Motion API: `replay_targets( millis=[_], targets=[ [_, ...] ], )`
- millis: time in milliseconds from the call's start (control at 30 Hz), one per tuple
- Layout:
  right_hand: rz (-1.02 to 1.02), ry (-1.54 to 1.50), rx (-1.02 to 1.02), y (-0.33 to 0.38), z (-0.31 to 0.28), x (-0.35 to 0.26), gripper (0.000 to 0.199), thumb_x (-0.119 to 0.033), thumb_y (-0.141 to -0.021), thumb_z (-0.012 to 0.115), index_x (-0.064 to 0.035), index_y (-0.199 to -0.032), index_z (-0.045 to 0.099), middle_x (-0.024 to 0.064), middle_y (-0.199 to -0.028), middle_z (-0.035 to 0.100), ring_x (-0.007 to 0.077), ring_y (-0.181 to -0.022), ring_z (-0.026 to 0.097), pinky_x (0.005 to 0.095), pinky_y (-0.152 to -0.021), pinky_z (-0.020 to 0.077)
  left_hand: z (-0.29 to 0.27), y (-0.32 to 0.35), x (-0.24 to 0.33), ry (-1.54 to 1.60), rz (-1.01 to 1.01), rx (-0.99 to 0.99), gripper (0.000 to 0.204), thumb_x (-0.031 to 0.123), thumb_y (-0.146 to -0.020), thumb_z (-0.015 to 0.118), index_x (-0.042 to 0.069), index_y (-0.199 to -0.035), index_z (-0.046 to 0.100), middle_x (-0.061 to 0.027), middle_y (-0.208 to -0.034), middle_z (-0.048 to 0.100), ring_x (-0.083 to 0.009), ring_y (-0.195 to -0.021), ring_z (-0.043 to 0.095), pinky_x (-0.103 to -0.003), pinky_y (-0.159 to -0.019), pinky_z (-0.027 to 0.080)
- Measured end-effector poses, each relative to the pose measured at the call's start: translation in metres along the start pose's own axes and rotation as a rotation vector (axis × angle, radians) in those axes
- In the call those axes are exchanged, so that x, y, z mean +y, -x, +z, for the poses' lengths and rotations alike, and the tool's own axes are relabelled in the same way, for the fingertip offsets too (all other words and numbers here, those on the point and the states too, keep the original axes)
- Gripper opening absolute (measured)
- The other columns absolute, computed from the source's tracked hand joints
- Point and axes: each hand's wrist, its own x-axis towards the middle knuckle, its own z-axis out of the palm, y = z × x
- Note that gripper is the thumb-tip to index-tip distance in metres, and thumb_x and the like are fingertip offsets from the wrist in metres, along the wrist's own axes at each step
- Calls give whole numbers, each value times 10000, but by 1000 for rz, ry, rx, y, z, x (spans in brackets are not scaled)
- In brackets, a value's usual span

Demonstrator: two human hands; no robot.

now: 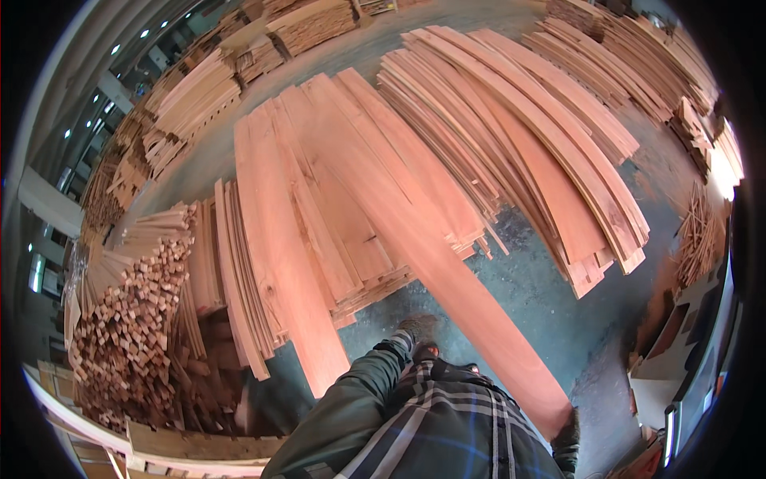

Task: A worker selects long wood planks from stacks, marks them for processing, and feeds thin strips and larger planks through an industrial jointer or planer machine.

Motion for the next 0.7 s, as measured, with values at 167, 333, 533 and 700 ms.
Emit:
replay_targets(
  millis=[167,333,533,700],
  targets=[
    [-160,-43,273,32,-40,20,728,-616,-911,480,-33,-1349,483,104,-1360,514,278,-1230,484,423,-1060,352,-34,3,-16,-355,-301,-9,218,267,-854,583,106,-998,608,-84,-973,650,-267,-909,629,-392,-794,494],
    [-315,24,491,41,-28,39,752,-619,-911,477,3,-1333,490,102,-1324,534,258,-1200,491,384,-1061,336,18,7,-170,431,-527,380,394,423,-900,564,83,-1101,569,-86,-910,644,-268,-854,629,-471,-780,511],
    [-558,328,880,122,-11,76,622,-472,-977,446,29,-1345,476,81,-1331,522,208,-1213,467,332,-1070,317,-58,-24,-137,1414,-887,467,561,575,-933,453,114,-1246,521,-86,-1054,627,-277,-967,603,-554,-872,475],
    [-578,969,1106,128,-60,94,532,-357,-1016,416,27,-1384,433,75,-1385,479,182,-1272,418,305,-1106,271,-57,-26,-137,262,-724,457,465,488,-954,432,128,-1218,558,-80,-1131,614,-242,-1042,572,-484,-927,432]
  ],
)
